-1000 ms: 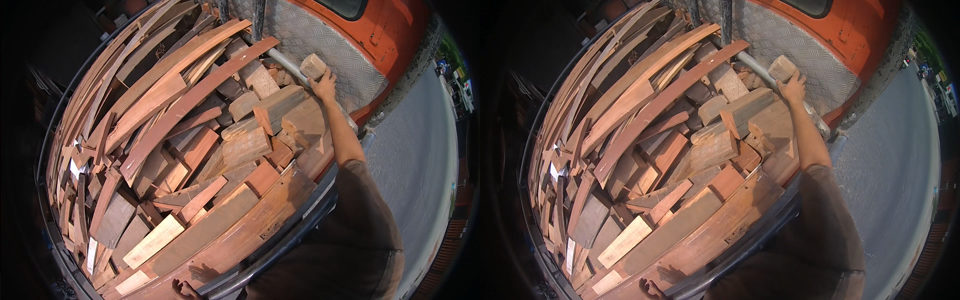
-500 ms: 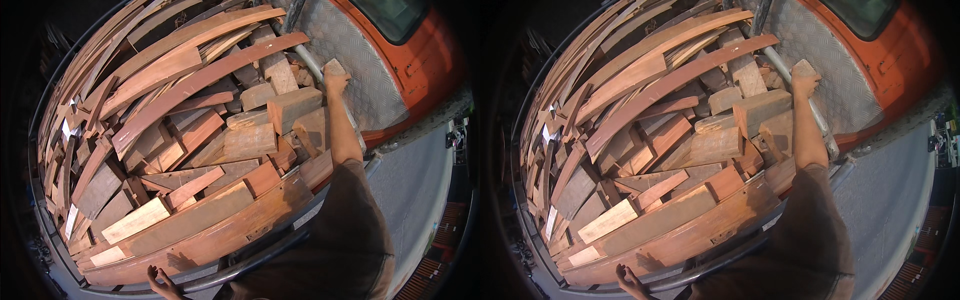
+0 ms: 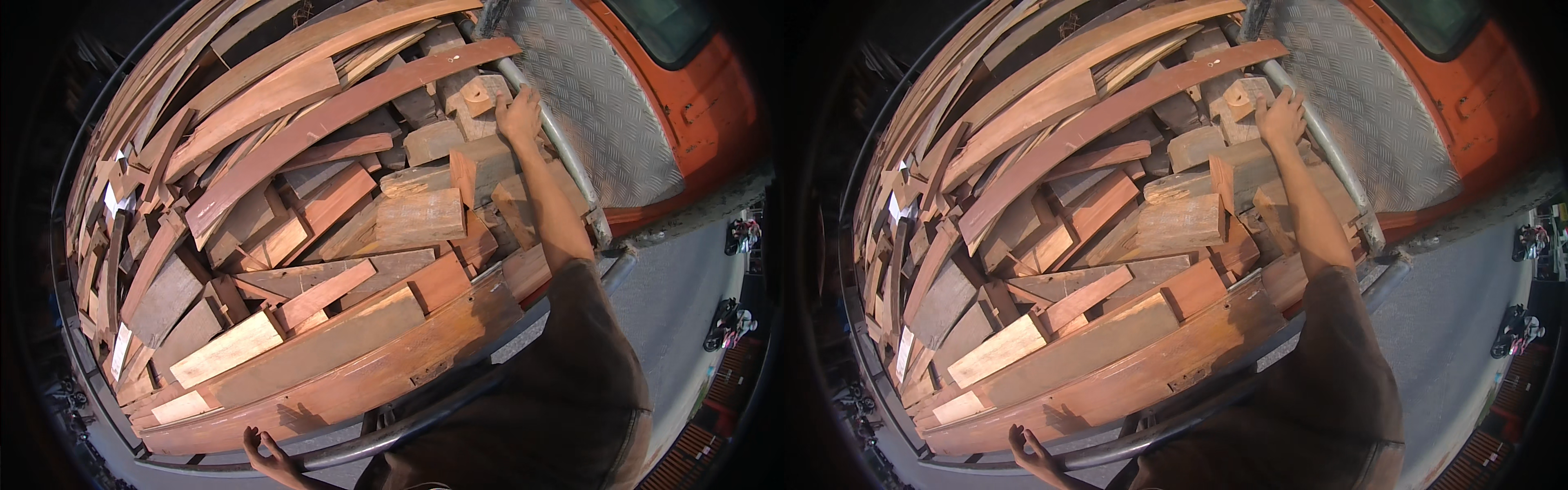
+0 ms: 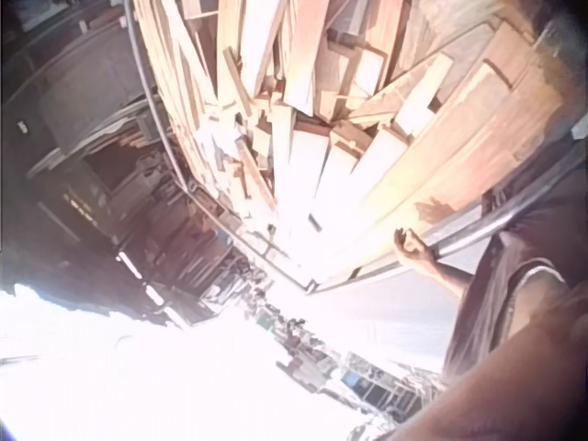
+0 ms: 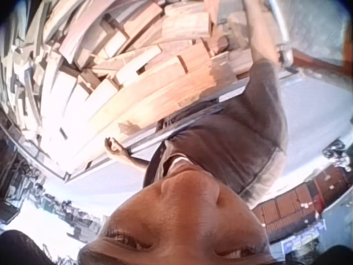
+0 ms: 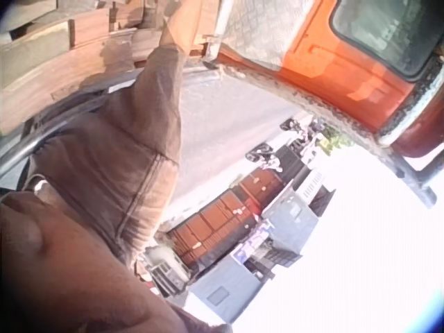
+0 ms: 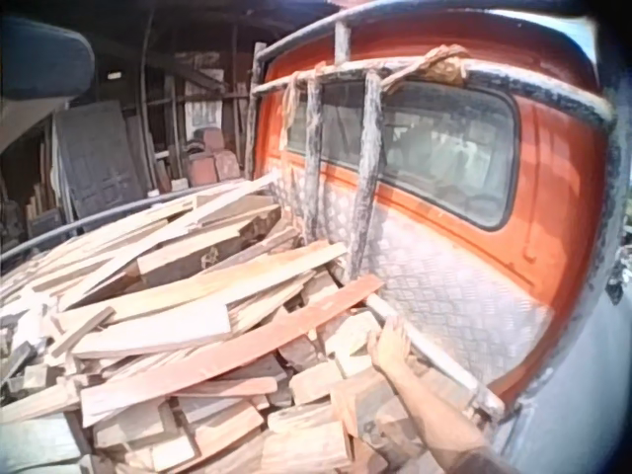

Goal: The person sorts through a large pile of wooden planks and scraps in the back of a truck, picking up and moving pieces by hand. They then walk into a cluttered workshop area and continue sorting through a pile of wood scraps and debris on the floor.

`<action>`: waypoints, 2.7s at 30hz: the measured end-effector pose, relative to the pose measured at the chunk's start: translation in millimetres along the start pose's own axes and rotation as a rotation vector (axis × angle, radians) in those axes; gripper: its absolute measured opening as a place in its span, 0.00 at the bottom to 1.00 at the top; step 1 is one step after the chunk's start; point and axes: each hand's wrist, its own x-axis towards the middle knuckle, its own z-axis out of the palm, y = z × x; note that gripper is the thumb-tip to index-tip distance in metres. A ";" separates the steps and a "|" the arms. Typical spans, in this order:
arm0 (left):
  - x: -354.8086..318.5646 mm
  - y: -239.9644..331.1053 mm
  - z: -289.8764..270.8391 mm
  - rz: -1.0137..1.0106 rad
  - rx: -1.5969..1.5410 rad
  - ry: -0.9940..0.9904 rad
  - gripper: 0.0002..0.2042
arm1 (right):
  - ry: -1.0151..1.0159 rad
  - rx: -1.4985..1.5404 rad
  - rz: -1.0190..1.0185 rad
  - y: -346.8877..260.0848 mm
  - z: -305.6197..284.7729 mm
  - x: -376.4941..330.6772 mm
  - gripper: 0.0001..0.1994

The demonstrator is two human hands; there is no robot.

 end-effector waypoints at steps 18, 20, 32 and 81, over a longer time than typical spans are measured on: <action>2.3 8.3 -0.2 -0.010 -0.033 0.020 0.17 | -0.352 0.301 -0.253 -48.3 -55.5 -19.2 0.38; 0.8 5.1 -1.3 -0.027 -0.042 0.020 0.17 | -0.253 0.424 -0.306 -70.3 -62.6 -27.3 0.38; -1.6 4.9 -1.7 -0.042 -0.091 0.060 0.18 | -0.217 -0.027 -0.329 -45.9 5.4 -24.4 0.42; 190.4 204.5 71.7 0.997 -0.090 0.051 0.25 | -0.321 0.311 -1.288 -115.4 -212.2 -156.1 0.18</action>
